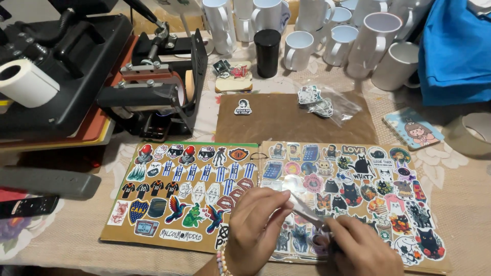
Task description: Peeling stickers from sheets and placing them into a collection notebook
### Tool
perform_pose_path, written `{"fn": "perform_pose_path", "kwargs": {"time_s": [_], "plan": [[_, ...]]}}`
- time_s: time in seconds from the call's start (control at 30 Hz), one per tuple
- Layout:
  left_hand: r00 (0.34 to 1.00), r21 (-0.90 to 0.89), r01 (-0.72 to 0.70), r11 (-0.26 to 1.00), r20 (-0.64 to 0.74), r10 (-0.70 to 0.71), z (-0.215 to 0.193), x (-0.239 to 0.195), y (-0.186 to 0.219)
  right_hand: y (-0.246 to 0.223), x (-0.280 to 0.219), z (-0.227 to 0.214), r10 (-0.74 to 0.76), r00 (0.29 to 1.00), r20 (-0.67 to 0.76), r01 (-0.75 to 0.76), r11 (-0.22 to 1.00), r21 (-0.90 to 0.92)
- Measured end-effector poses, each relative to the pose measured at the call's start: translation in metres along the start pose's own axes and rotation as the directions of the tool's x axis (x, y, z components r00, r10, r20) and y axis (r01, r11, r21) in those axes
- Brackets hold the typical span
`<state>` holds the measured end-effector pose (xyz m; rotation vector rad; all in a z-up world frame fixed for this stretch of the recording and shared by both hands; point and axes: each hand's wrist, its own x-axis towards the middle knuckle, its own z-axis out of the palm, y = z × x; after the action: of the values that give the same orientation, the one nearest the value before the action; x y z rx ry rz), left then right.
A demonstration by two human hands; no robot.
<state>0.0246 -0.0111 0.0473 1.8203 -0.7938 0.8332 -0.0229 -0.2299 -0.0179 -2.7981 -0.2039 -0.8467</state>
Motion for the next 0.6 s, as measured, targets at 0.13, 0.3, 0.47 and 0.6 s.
{"fn": "perform_pose_path", "kwargs": {"time_s": [0.13, 0.3, 0.47, 0.6], "plan": [[0.996, 0.025, -0.032, 0.999, 0.087, 0.029, 0.001, -0.009, -0.007, 0.053, 0.017, 0.002, 0.267, 0.872, 0.41, -0.233, 0.964, -0.131], [0.934, 0.119, -0.182, 0.976, 0.332, 0.133, 0.01, -0.034, -0.026, 0.07, 0.032, -0.009, 0.343, 0.893, 0.291, -0.287, 0.933, -0.218], [0.894, 0.164, -0.222, 0.961, 0.427, 0.134, 0.019, -0.049, -0.036, 0.074, 0.036, -0.001, 0.352, 0.891, 0.288, -0.331, 0.936, -0.121], [0.872, 0.228, -0.244, 0.942, 0.477, 0.111, 0.022, -0.057, -0.039, 0.075, 0.037, 0.009, 0.292, 0.932, 0.215, -0.285, 0.956, -0.062]]}}
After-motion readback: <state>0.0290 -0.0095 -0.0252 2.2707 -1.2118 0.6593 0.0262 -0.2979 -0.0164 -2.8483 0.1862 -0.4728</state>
